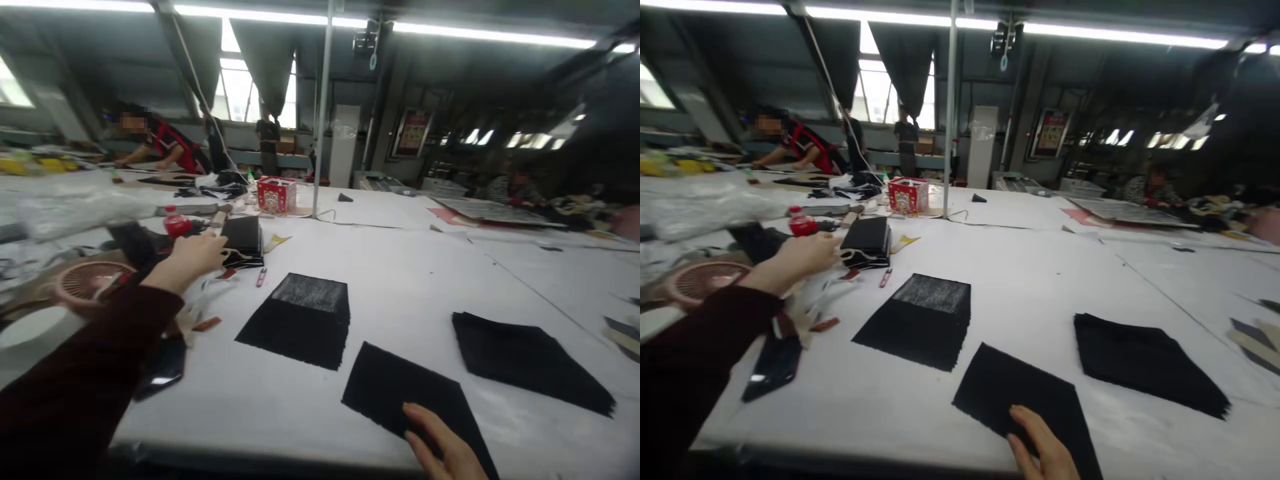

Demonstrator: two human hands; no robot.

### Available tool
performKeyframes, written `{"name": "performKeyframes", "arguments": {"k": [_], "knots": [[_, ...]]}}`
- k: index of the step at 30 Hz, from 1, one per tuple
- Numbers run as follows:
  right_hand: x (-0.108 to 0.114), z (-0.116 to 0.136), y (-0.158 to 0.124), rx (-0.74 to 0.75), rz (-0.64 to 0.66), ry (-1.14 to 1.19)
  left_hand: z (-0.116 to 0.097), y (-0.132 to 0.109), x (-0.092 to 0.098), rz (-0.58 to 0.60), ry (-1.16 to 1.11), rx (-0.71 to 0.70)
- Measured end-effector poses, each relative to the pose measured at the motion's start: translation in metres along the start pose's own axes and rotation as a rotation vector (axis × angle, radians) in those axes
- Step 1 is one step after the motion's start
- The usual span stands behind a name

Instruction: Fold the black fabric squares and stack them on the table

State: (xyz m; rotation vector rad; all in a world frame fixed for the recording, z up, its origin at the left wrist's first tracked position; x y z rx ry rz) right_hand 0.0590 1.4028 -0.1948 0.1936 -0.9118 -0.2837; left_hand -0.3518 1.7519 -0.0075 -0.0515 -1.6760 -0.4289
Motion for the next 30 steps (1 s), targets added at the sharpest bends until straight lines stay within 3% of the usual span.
{"name": "performKeyframes", "arguments": {"k": [3,6,9,12,17,22,26,30], "knots": [[-0.004,-0.024,-0.021,0.035,-0.045,-0.187,-0.07,-0.033,-0.057,0.088,-0.158,-0.317],[-0.01,-0.041,-0.03,0.065,-0.096,-0.374,-0.15,-0.087,-0.107,0.178,-0.454,-0.63],[-0.015,-0.051,-0.029,0.119,-0.124,-0.512,-0.218,-0.137,-0.147,0.26,-0.582,-0.74],[-0.016,-0.057,-0.026,0.169,-0.115,-0.586,-0.263,-0.164,-0.176,0.292,-0.587,-0.801],[-0.012,-0.057,-0.026,0.13,-0.063,-0.582,-0.29,-0.16,-0.209,0.235,-0.517,-0.844],[0.003,-0.05,-0.015,-0.002,-0.037,-0.268,-0.292,-0.139,-0.221,0.23,-0.519,-0.93],[0.018,-0.058,0.028,-0.269,-0.021,-0.027,-0.299,-0.132,-0.215,0.221,-0.562,-0.894],[0.013,-0.072,0.089,-0.348,0.01,-0.052,-0.31,-0.128,-0.211,0.23,-0.579,-0.832]]}}
Point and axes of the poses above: each hand's wrist, its own y-axis towards the middle knuckle, its own x-axis out of the back of the hand, z = x × y, the point moved 1 cm from there along y, towards the middle knuckle, and after that the axes turned 2 degrees about -x, right-handed, at the moved point
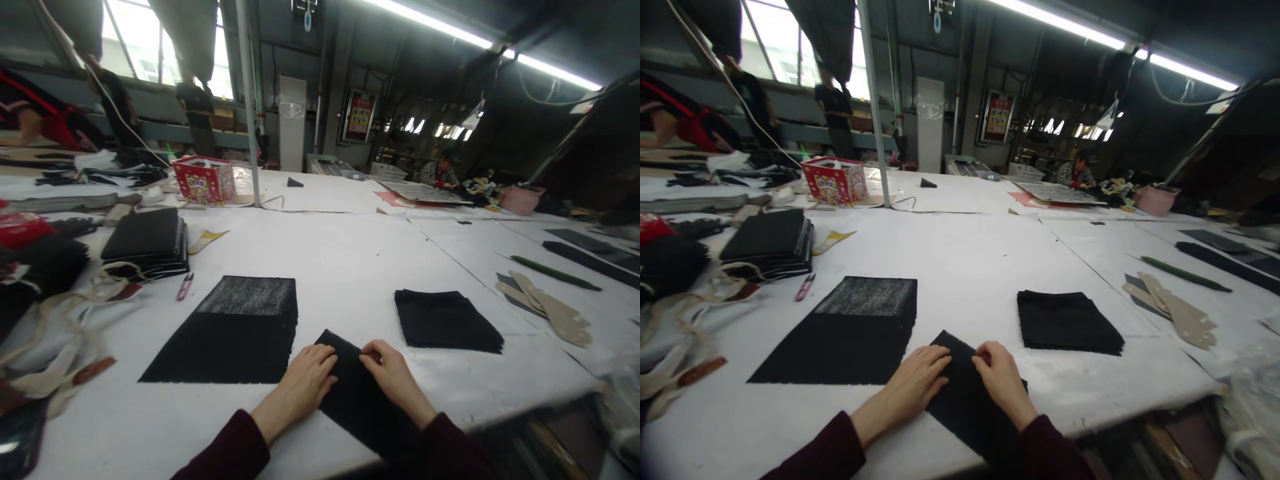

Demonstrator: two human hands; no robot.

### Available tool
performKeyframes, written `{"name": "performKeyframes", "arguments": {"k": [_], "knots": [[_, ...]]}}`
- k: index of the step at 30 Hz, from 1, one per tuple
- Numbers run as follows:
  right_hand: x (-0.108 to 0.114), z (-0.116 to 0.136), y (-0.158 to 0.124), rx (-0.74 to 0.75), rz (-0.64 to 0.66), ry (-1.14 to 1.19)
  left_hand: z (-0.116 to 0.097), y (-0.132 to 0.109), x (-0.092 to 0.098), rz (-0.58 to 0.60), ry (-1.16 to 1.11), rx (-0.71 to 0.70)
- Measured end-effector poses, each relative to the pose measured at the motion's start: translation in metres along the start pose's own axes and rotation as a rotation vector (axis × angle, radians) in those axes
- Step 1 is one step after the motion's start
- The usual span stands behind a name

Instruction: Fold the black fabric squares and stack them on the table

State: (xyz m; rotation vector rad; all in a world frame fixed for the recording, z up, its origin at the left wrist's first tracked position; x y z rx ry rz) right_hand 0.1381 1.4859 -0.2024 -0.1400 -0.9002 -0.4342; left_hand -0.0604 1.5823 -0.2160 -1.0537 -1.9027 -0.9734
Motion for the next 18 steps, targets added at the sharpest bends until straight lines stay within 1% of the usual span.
{"name": "performKeyframes", "arguments": {"k": [3,5,8,11,15,18], "knots": [[-0.014,0.005,0.034,-0.007,-0.018,-0.09,0.001,0.007,0.0,0.016,-0.029,-0.007],[-0.023,0.007,0.046,-0.017,-0.033,-0.135,0.003,0.011,0.001,0.035,-0.047,-0.019],[-0.032,0.008,0.048,-0.038,-0.043,-0.184,0.005,0.018,0.003,0.051,-0.035,-0.006],[-0.035,0.006,0.046,-0.054,-0.038,-0.188,0.006,0.027,0.002,0.061,0.021,0.031],[-0.038,0.005,0.044,-0.054,-0.043,-0.155,0.004,0.039,-0.005,0.065,0.101,0.062],[-0.041,0.003,0.044,-0.043,-0.072,-0.152,0.005,0.043,-0.011,0.047,0.12,0.066]]}}
Point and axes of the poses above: each hand's wrist, its own y-axis towards the middle knuckle, its own x-axis out of the back of the hand, z = x × y, the point moved 1 cm from there along y, towards the middle knuckle, and after that the axes turned 2 degrees about -x, right-handed, at the moved point
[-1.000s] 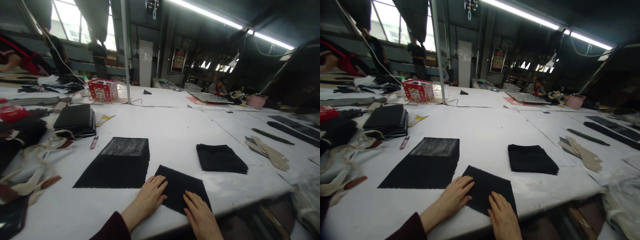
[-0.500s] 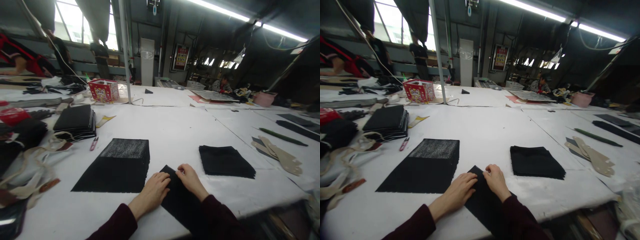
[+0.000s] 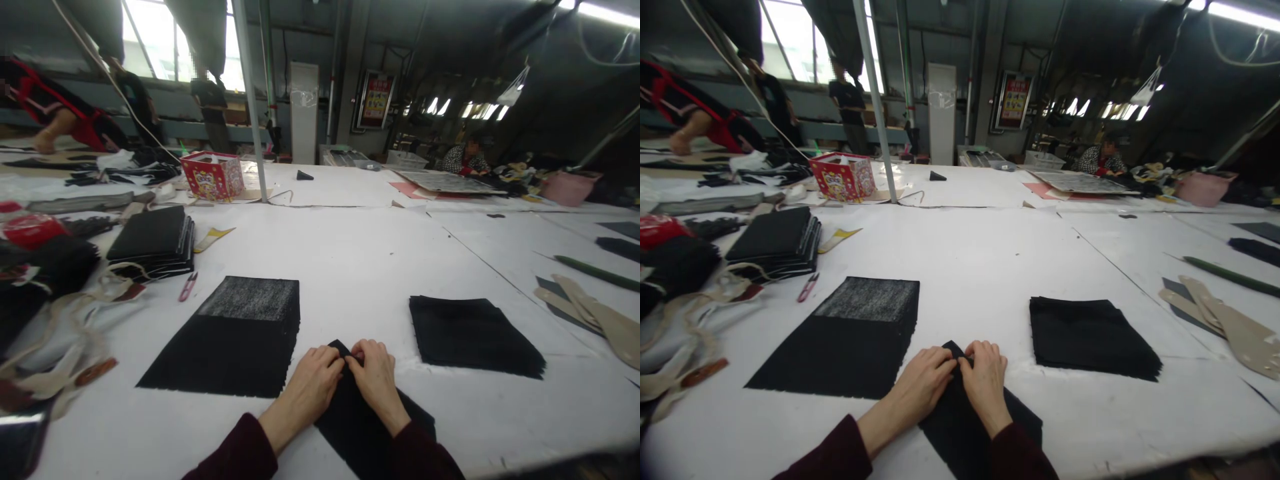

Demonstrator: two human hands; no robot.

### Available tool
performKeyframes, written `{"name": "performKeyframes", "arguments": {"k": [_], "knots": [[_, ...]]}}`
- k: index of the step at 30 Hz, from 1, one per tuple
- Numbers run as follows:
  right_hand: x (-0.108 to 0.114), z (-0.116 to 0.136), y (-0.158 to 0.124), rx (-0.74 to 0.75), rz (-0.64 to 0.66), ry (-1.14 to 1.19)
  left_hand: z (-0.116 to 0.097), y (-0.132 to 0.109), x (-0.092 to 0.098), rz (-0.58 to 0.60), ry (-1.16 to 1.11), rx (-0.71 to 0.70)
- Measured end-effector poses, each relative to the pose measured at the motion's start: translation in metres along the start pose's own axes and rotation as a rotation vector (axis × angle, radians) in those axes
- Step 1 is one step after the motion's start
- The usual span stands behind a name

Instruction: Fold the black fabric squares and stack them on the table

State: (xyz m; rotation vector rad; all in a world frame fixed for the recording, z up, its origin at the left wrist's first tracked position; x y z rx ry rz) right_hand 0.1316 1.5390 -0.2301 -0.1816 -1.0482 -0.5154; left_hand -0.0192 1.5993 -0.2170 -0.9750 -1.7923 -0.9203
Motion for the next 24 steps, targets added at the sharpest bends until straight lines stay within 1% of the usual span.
{"name": "performKeyframes", "arguments": {"k": [4,8,10,12,14,17,21,24], "knots": [[-0.002,-0.003,0.0,-0.015,-0.019,0.052,0.002,0.001,-0.004,-0.024,-0.003,0.009],[0.002,-0.009,0.006,-0.051,0.037,0.133,0.004,0.001,-0.002,-0.023,-0.026,0.018],[0.003,-0.011,0.009,-0.041,0.072,0.158,0.004,0.002,0.0,-0.02,-0.042,0.017],[0.003,-0.014,0.011,-0.006,0.072,0.187,0.004,0.003,0.0,-0.023,-0.053,0.01],[-0.001,-0.016,0.01,0.055,0.027,0.214,0.005,0.004,0.001,-0.033,-0.053,0.004],[-0.012,-0.019,0.004,0.185,-0.089,0.212,0.006,0.005,-0.001,-0.048,-0.03,0.014],[-0.022,-0.023,-0.004,0.373,-0.253,0.117,0.008,0.008,-0.005,-0.046,0.009,0.035],[-0.024,-0.024,-0.006,0.486,-0.302,0.048,0.009,0.009,-0.008,-0.068,0.03,0.048]]}}
Point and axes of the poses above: each hand's wrist, its own y-axis towards the middle knuckle, its own x-axis out of the back of the hand, z = x × y, the point moved 1 cm from there along y, towards the middle knuckle, and after that the axes turned 2 degrees about -x, right-handed, at the moved point
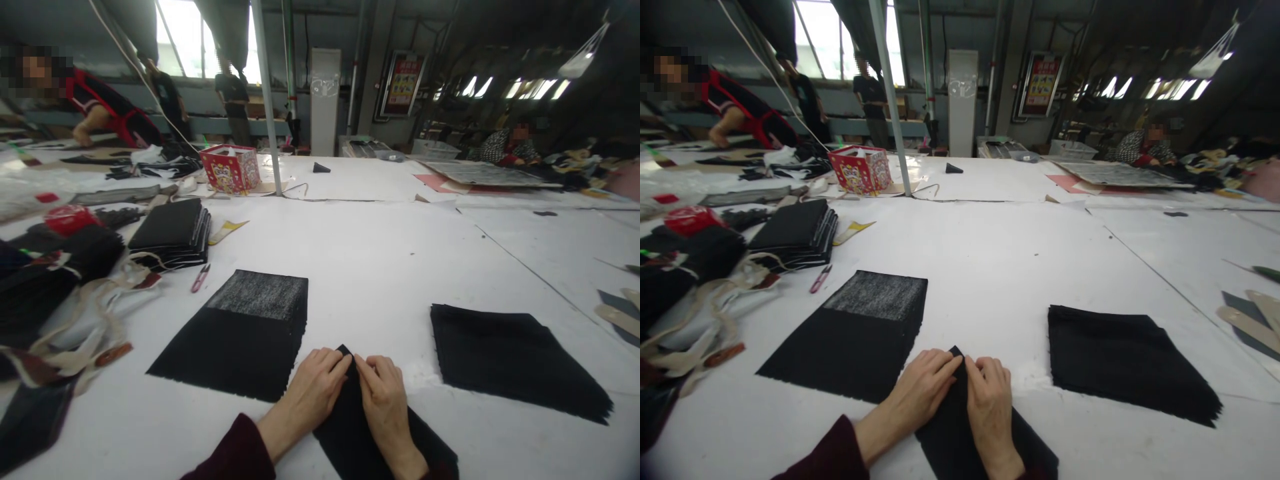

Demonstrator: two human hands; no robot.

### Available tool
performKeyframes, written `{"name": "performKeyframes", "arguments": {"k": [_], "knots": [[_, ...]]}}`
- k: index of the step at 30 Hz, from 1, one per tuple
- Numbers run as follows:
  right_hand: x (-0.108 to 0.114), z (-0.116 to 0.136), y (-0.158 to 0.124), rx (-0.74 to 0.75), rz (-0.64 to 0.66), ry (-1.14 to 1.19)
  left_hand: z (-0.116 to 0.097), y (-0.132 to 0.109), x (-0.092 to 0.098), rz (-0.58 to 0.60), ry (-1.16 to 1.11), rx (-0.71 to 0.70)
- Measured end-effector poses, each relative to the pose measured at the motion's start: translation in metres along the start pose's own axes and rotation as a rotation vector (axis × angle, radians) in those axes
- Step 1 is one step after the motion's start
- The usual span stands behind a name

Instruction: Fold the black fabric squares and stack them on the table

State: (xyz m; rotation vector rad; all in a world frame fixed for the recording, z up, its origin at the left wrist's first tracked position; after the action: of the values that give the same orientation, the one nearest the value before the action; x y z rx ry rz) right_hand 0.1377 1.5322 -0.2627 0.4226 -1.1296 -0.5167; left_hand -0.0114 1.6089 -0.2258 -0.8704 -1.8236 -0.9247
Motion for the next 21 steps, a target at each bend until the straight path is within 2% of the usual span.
{"name": "performKeyframes", "arguments": {"k": [5,11,21], "knots": [[0.001,0.004,0.001,0.084,0.054,-0.095,0.0,0.001,-0.006,0.014,0.026,0.022],[0.001,0.003,0.003,0.108,0.079,-0.127,0.003,0.003,-0.012,0.004,0.05,0.065],[-0.002,0.0,0.005,0.151,0.065,-0.134,0.005,0.008,-0.013,-0.005,0.059,0.11]]}}
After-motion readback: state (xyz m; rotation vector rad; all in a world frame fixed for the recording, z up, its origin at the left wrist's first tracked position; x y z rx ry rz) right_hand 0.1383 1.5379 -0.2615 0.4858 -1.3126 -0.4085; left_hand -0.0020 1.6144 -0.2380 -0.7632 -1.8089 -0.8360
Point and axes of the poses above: each hand's wrist, its own y-axis towards the middle knuckle, its own x-axis out of the back of the hand, z = x × y, the point moved 1 cm from there along y, towards the middle knuckle, and after that the axes turned 2 degrees about -x, right-handed, at the moved point
